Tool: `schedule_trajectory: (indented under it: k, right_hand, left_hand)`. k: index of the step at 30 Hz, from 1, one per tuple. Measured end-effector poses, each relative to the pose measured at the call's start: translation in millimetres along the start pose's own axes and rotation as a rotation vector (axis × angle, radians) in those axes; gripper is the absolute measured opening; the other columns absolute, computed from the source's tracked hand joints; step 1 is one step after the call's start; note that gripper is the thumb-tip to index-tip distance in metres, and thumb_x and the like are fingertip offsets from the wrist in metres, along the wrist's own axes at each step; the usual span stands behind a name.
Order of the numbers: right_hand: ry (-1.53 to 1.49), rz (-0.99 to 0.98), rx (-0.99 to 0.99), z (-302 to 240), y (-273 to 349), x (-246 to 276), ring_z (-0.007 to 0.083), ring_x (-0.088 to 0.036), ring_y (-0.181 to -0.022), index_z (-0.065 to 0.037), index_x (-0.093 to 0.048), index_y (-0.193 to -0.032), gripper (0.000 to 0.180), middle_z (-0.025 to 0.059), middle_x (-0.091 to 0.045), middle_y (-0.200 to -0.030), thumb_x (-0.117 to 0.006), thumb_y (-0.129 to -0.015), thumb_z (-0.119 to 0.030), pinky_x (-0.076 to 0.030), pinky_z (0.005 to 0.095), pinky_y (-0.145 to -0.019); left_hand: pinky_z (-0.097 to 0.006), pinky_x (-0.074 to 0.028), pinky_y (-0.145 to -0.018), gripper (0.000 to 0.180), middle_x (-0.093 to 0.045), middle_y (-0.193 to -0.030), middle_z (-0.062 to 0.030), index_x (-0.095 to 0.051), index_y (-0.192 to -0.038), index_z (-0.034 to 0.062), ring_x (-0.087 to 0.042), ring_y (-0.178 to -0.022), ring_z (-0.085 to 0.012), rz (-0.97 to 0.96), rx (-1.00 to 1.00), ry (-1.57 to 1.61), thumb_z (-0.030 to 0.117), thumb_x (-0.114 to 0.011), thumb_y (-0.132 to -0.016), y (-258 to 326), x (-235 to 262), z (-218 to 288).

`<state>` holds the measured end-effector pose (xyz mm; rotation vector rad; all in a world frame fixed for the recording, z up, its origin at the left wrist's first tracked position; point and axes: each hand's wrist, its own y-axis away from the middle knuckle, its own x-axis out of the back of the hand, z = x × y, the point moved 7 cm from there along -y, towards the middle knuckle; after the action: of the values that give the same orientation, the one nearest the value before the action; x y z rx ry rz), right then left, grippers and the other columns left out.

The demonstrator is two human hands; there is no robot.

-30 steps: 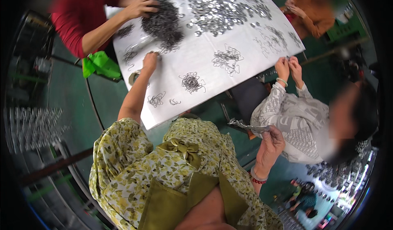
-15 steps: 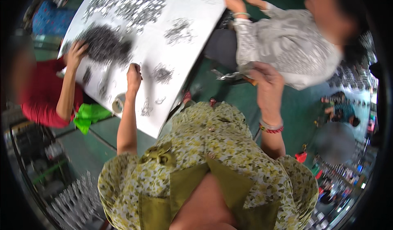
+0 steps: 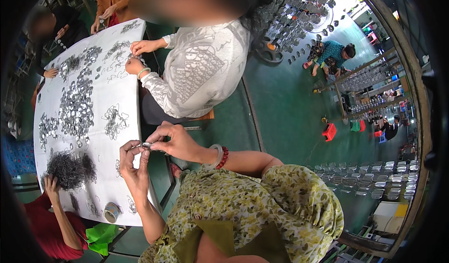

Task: The person sits at a table with several others and assembles decorative hanging ornaments by hand. They pick up small silver discs and wire loops, attach them together, and hang the finished pieces on a nearby metal rack. The process is repetitive and involves fine manual dexterity.

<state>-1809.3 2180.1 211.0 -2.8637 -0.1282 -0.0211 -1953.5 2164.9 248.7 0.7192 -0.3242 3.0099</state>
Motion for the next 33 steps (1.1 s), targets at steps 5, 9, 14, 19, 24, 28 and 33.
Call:
schedule_trajectory:
  k: [5,9,14,19,24,28,33]
  right_hand:
    - [0.115,0.034,0.133,-11.2,-1.0,1.5,0.0169,-0.053,-0.074,-0.005,-0.068,-0.084,0.015,0.0043,-0.063,-0.074,-0.072,-0.069,-0.005,-0.043,0.0298,-0.068]
    - [0.153,0.03,0.288,-24.2,-2.9,-5.7,0.0222,-0.053,-0.071,-0.005,-0.067,-0.081,0.014,0.0069,-0.062,-0.075,-0.073,-0.068,-0.005,-0.043,0.0335,-0.065]
    - [0.14,-0.04,0.113,-25.0,-16.2,-14.4,0.0175,-0.056,-0.07,-0.002,-0.066,-0.086,0.013,0.0071,-0.064,-0.077,-0.07,-0.073,0.0,-0.044,0.0277,-0.066]
    - [-0.038,-0.232,-0.119,1.9,-30.4,-40.0,0.0118,-0.056,-0.07,-0.001,-0.067,-0.086,0.011,0.0052,-0.064,-0.074,-0.068,-0.075,0.002,-0.044,0.0235,-0.064]
    - [-0.001,-0.395,-0.086,-5.6,-51.2,-59.7,0.0088,-0.056,-0.074,0.001,-0.067,-0.089,0.01,0.0044,-0.063,-0.079,-0.063,-0.08,0.003,-0.044,0.0211,-0.066]
    - [-0.192,-0.248,-0.195,34.1,-79.6,-64.1,0.0092,-0.057,-0.075,0.004,-0.065,-0.097,0.014,0.0048,-0.063,-0.083,-0.058,-0.086,-0.003,-0.045,0.0216,-0.068]
    - [0.013,-0.524,-0.333,117.8,-123.4,-165.1,0.0073,-0.057,-0.074,0.0,-0.064,-0.105,0.023,0.0035,-0.064,-0.081,-0.058,-0.088,-0.014,-0.044,0.0205,-0.065]
  left_hand:
    - [-0.033,-0.043,-0.082,0.007,-0.058,-0.096,-0.0117,-0.062,-0.082,-0.0006,-0.056,-0.091,-0.0232,0.102,-0.059,-0.093,0.004,-0.066,-0.078,1.5,1.8,10.0]
    - [-0.033,-0.045,-0.079,0.009,-0.06,-0.093,-0.0127,-0.06,-0.086,0.0001,-0.058,-0.089,-0.0238,0.175,-0.146,0.019,0.0,-0.064,-0.078,4.2,6.3,12.6]
    - [-0.031,-0.046,-0.077,0.008,-0.06,-0.088,-0.0111,-0.06,-0.085,0.0004,-0.059,-0.087,-0.0235,0.179,-0.154,0.057,0.001,-0.064,-0.078,-7.0,24.4,3.2]
    - [-0.026,-0.045,-0.08,0.01,-0.062,-0.09,-0.0057,-0.062,-0.089,0.0007,-0.057,-0.088,-0.0115,-0.056,0.227,0.547,0.007,-0.064,-0.082,-7.9,32.2,-48.5]
    - [-0.026,-0.048,-0.077,0.008,-0.064,-0.087,-0.0041,-0.06,-0.091,0.0019,-0.06,-0.083,-0.0104,0.06,0.034,0.271,0.007,-0.061,-0.085,0.1,53.4,-41.9]
    - [-0.035,-0.045,-0.088,0.009,-0.066,-0.091,-0.0053,-0.06,-0.088,0.0047,-0.062,-0.094,-0.0212,0.091,-0.173,0.197,0.006,-0.064,-0.08,4.4,59.4,-43.6]
    - [-0.041,-0.04,-0.096,0.008,-0.064,-0.095,-0.0052,-0.058,-0.088,0.0063,-0.06,-0.099,-0.0237,0.136,-0.223,0.188,0.007,-0.062,-0.08,27.6,66.4,-69.1]
